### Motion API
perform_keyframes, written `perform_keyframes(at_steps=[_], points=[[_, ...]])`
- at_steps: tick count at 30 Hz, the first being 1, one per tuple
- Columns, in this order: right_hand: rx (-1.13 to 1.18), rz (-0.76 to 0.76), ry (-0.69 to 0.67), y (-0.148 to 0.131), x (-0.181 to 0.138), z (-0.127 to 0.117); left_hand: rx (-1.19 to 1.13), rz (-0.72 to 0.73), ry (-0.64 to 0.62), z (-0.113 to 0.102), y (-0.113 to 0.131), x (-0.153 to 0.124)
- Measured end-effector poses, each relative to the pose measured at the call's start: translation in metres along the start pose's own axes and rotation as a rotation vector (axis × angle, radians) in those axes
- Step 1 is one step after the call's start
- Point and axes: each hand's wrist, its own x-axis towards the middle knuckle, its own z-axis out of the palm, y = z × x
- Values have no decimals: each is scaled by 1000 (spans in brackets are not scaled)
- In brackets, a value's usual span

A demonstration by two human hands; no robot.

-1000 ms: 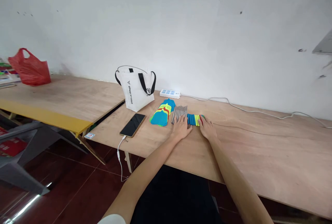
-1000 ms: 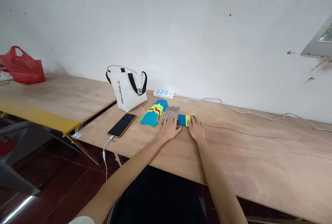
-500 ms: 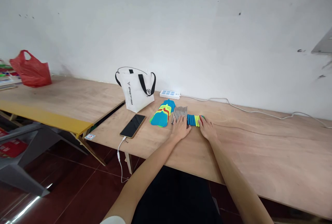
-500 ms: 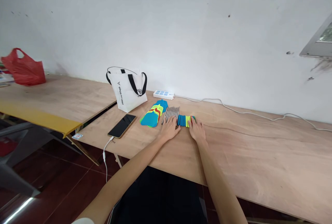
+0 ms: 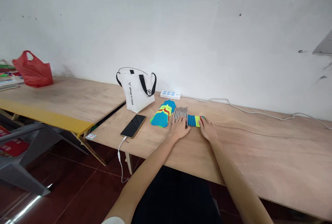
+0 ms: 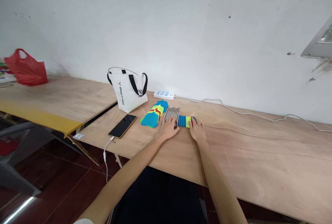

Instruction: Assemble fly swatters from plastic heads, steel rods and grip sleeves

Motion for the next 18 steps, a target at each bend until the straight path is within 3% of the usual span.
perform_keyframes(at_steps=[18], points=[[25,6,11,3,1,3,-6,44,-32,5,-9,2]])
